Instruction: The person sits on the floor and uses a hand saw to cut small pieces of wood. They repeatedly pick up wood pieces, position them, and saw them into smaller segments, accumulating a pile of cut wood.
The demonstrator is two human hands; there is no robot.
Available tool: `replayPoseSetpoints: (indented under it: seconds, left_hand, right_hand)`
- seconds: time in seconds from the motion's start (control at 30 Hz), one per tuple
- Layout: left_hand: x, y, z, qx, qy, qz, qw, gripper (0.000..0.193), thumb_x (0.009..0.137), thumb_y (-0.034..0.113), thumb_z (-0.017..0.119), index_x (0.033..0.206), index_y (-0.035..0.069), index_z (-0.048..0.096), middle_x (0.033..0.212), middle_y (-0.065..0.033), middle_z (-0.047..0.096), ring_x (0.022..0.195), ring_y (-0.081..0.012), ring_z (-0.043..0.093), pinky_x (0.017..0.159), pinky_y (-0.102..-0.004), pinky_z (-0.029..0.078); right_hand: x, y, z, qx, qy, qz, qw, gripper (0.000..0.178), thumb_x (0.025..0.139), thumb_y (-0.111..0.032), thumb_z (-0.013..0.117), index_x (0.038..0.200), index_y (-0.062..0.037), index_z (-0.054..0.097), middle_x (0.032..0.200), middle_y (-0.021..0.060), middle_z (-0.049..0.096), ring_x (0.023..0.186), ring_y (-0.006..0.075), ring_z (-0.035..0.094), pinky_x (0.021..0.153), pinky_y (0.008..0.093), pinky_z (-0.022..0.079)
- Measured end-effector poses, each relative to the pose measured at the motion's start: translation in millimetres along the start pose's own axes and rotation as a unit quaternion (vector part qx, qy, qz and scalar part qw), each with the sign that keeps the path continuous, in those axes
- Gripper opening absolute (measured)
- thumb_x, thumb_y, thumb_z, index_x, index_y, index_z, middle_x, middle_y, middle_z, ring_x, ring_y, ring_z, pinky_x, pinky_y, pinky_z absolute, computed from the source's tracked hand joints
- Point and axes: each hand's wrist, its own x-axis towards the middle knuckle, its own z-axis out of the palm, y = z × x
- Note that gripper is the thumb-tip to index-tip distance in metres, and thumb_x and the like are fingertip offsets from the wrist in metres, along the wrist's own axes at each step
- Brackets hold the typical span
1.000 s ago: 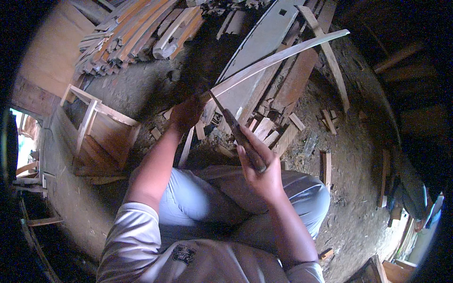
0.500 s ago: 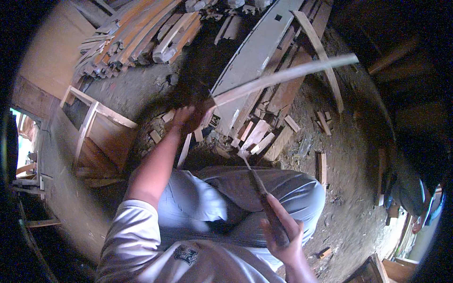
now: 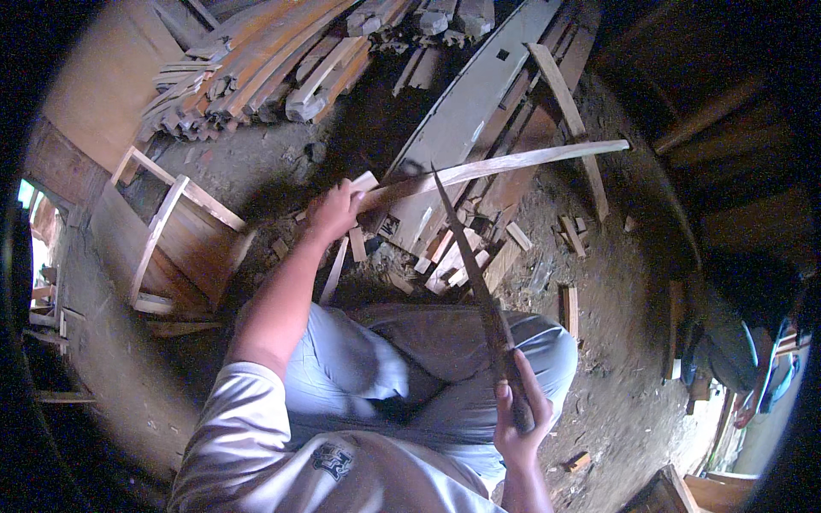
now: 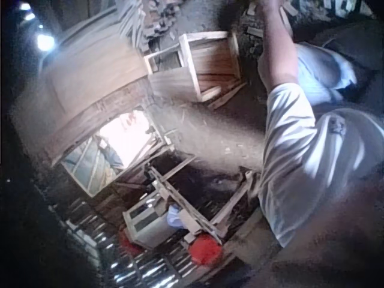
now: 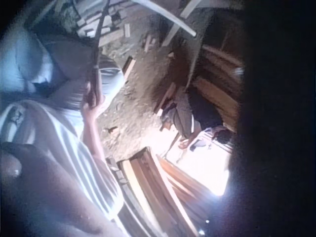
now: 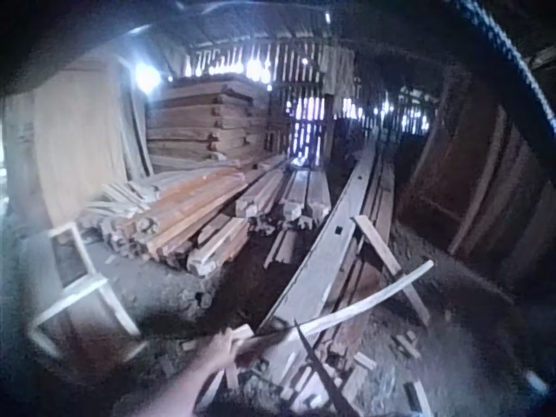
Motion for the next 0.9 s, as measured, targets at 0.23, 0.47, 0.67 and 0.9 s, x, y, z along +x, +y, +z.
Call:
replayPoseSetpoints:
  seconds: [0.23, 0.47, 0.67, 0.9]
  left_hand:
    - [20, -89, 8, -0.040, 0.003, -0.137, 0.990, 0.046, 0.103, 0.043, 0.049, 0.112, 0.001, 0.066, 0.109, -0.0274, 0.071, 0.104, -0.0452, 0.068, 0.091, -0.0556, 0.052]
    - [16, -101, 1, -0.166, -0.065, -0.151, 0.972, 0.050, 0.099, 0.045, 0.058, 0.116, -0.001, 0.069, 0.115, -0.0265, 0.070, 0.109, -0.0429, 0.067, 0.094, -0.0495, 0.052]
    - [17, -127, -6, -0.297, -0.074, -0.174, 0.936, 0.049, 0.099, 0.043, 0.064, 0.115, -0.003, 0.068, 0.101, -0.0143, 0.073, 0.092, -0.0243, 0.067, 0.084, -0.0393, 0.051]
    - [20, -105, -25, -0.344, 0.023, -0.118, 0.931, 0.050, 0.099, 0.043, 0.065, 0.114, -0.004, 0.070, 0.097, -0.0112, 0.073, 0.089, -0.0186, 0.065, 0.083, -0.0364, 0.051]
  right_hand:
    - [10, -26, 12, -0.072, -0.029, -0.079, 0.994, 0.045, 0.098, -0.004, 0.062, 0.140, 0.0097, 0.055, 0.117, 0.0187, 0.073, 0.109, 0.0168, 0.066, 0.096, 0.0304, 0.050]
    - [7, -19, 9, -0.022, -0.030, 0.005, 0.999, 0.046, 0.098, -0.005, 0.063, 0.141, 0.0092, 0.055, 0.115, 0.0163, 0.074, 0.106, 0.0156, 0.066, 0.094, 0.0291, 0.050]
    - [8, -16, 13, -0.028, -0.031, -0.044, 0.998, 0.046, 0.098, -0.004, 0.062, 0.141, 0.0080, 0.055, 0.116, 0.0155, 0.073, 0.105, 0.0148, 0.066, 0.093, 0.0283, 0.051]
    - [11, -21, 14, -0.062, -0.037, -0.080, 0.994, 0.047, 0.096, -0.001, 0.060, 0.142, 0.0067, 0.054, 0.116, 0.0141, 0.073, 0.104, 0.0140, 0.066, 0.092, 0.0272, 0.050]
